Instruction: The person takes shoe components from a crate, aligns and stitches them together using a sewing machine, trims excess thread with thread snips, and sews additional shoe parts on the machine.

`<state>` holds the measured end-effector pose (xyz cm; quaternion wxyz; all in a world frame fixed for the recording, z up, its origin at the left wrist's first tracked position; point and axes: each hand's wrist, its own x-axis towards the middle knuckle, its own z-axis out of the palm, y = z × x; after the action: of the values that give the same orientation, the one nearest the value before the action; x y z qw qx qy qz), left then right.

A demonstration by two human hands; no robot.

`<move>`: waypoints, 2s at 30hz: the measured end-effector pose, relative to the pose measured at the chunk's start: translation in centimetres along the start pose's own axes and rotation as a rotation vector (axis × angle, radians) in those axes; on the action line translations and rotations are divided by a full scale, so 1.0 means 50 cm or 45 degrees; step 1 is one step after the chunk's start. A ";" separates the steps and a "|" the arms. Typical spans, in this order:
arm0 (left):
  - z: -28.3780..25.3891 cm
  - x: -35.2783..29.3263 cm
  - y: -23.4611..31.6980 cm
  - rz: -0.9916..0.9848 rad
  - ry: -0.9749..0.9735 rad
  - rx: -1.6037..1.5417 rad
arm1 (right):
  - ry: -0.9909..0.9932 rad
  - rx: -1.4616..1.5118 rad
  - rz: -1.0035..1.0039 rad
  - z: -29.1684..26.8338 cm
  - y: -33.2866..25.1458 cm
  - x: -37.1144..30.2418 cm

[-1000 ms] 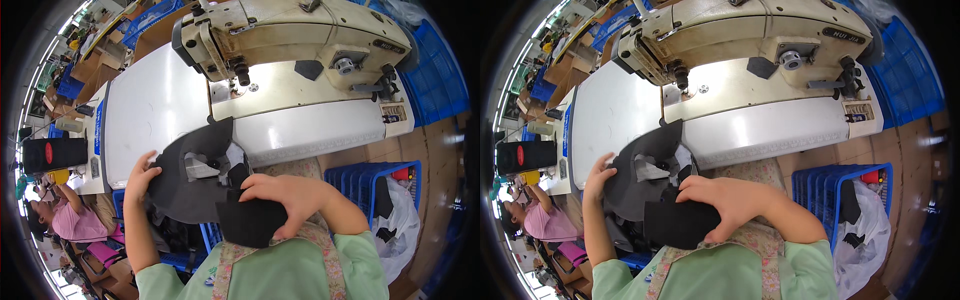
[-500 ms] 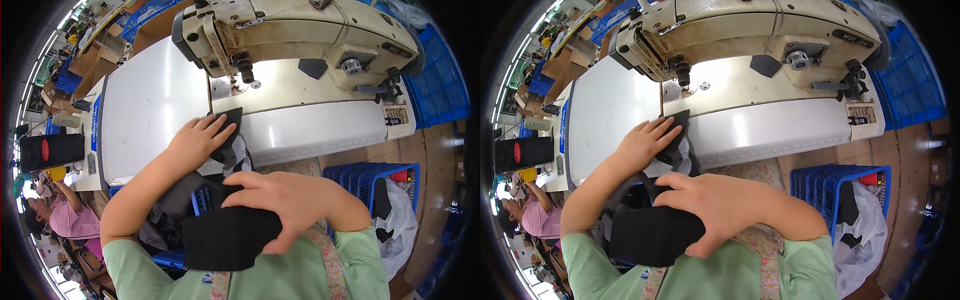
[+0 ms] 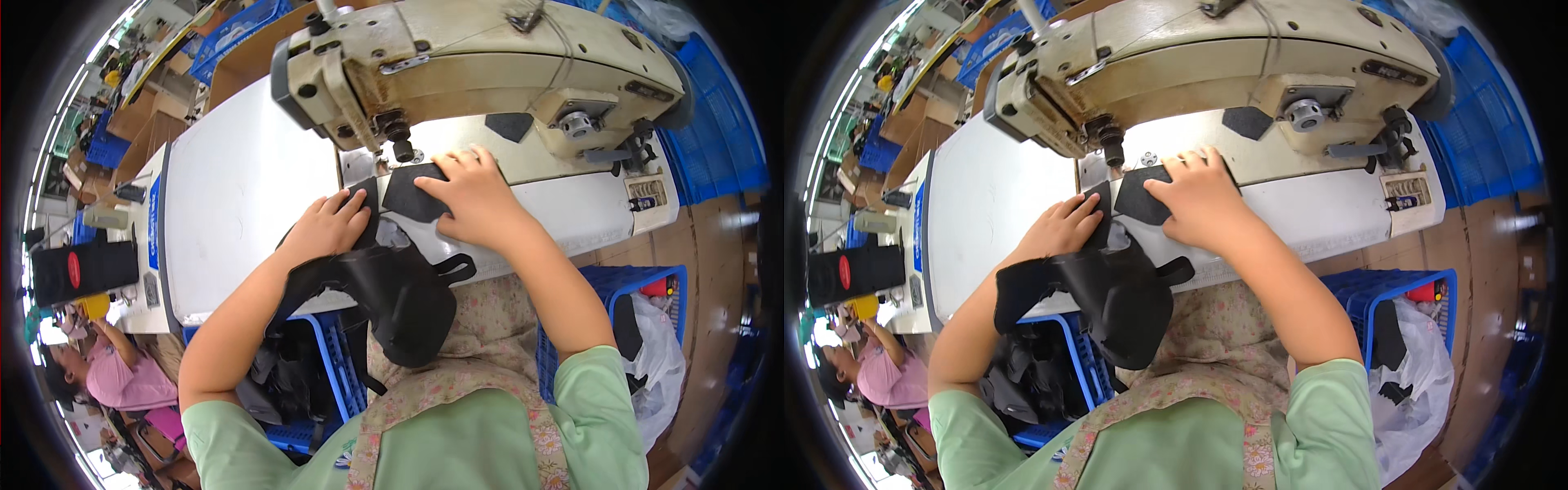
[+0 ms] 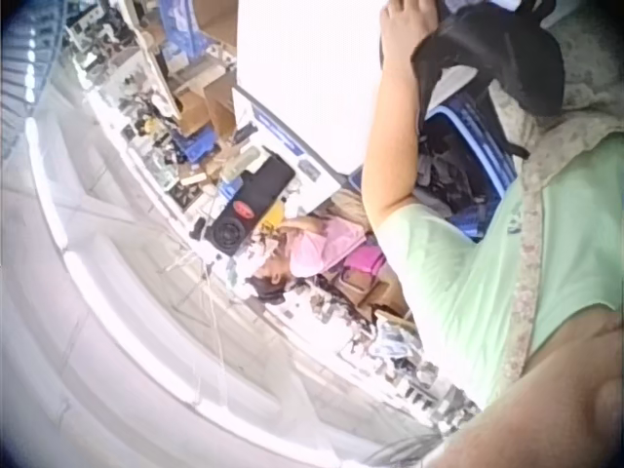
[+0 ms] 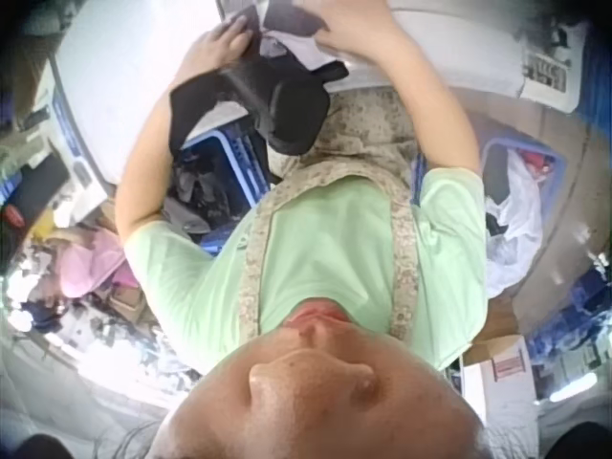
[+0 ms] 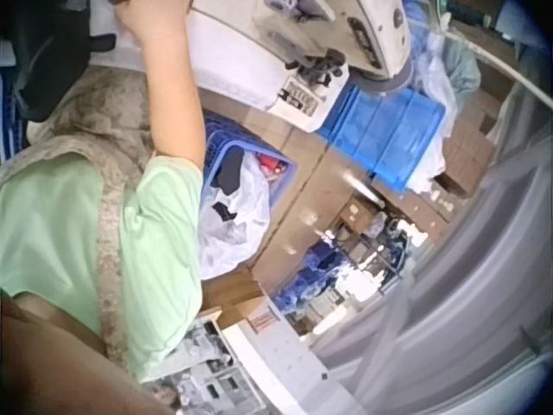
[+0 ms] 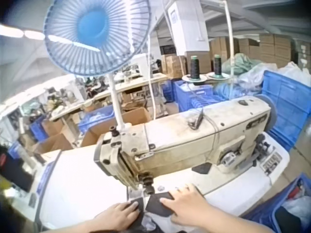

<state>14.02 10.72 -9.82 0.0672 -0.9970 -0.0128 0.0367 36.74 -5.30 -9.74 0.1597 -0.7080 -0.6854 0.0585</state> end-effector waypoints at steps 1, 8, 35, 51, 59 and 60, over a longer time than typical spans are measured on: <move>-0.003 -0.002 0.004 0.022 -0.001 0.004 | -0.002 -0.075 -0.001 0.013 -0.001 0.005; 0.018 -0.012 0.004 -0.035 0.021 0.180 | 0.261 0.025 -0.098 0.055 -0.007 0.011; 0.014 0.004 0.006 -0.100 0.013 -0.120 | 0.327 0.055 -0.252 0.079 -0.004 0.043; -0.008 0.033 -0.013 -0.078 0.045 -0.307 | 0.342 0.053 -0.257 0.091 0.003 0.040; 0.003 0.033 -0.012 -0.051 0.057 -0.233 | 0.314 0.106 -0.235 0.094 0.010 0.045; 0.006 0.034 -0.016 -0.036 0.039 -0.215 | 0.317 0.145 -0.241 0.095 0.013 0.047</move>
<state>15.67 11.61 -10.14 -0.0164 -0.9993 -0.0289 0.0192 36.03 -2.30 -14.10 0.2881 -0.6317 -0.7196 -0.0060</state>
